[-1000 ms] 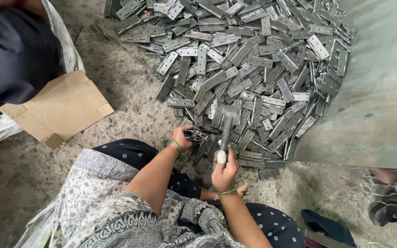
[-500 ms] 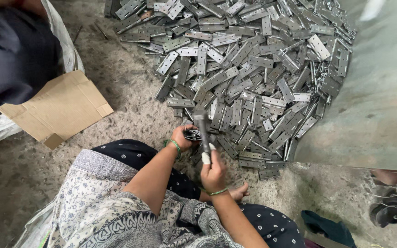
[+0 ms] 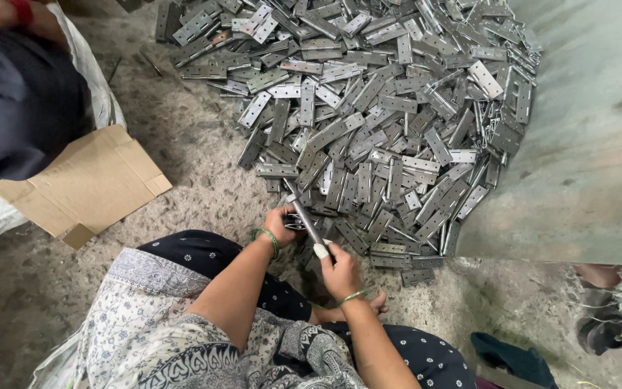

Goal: The person sits on the floor and assembles metal hinges by inserting pins into the barrel using a hammer. They pick up hinge plates, align them, and strike the pins to secure them, then place the finished hinges into a pile.

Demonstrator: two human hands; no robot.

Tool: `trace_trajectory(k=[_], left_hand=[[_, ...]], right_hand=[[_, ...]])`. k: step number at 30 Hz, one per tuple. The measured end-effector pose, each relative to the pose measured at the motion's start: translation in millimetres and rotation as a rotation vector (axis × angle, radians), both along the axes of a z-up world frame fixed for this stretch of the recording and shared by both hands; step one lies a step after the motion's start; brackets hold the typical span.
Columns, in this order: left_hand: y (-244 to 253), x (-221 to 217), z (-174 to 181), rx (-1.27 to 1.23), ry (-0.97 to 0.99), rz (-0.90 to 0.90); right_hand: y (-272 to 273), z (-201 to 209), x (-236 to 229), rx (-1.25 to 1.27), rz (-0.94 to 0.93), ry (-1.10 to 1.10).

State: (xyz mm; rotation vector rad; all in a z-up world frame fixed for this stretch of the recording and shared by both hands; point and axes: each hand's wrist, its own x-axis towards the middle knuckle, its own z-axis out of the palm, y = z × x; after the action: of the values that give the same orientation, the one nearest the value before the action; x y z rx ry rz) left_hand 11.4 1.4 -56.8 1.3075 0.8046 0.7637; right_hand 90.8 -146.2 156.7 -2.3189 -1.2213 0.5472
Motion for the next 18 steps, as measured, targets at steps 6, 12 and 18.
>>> trace_trajectory(k=[6,12,18], left_hand=[[-2,0,21,-0.183,-0.077,-0.118],[-4,-5,23,-0.087,0.108,-0.06],[0,20,12,-0.57,-0.079,0.034]], right_hand=[[-4,-12,54,0.024,-0.097,-0.012],[-22,-80,133,-0.157,-0.174,-0.328],[-29,-141,170,-0.085,-0.165,-0.543]])
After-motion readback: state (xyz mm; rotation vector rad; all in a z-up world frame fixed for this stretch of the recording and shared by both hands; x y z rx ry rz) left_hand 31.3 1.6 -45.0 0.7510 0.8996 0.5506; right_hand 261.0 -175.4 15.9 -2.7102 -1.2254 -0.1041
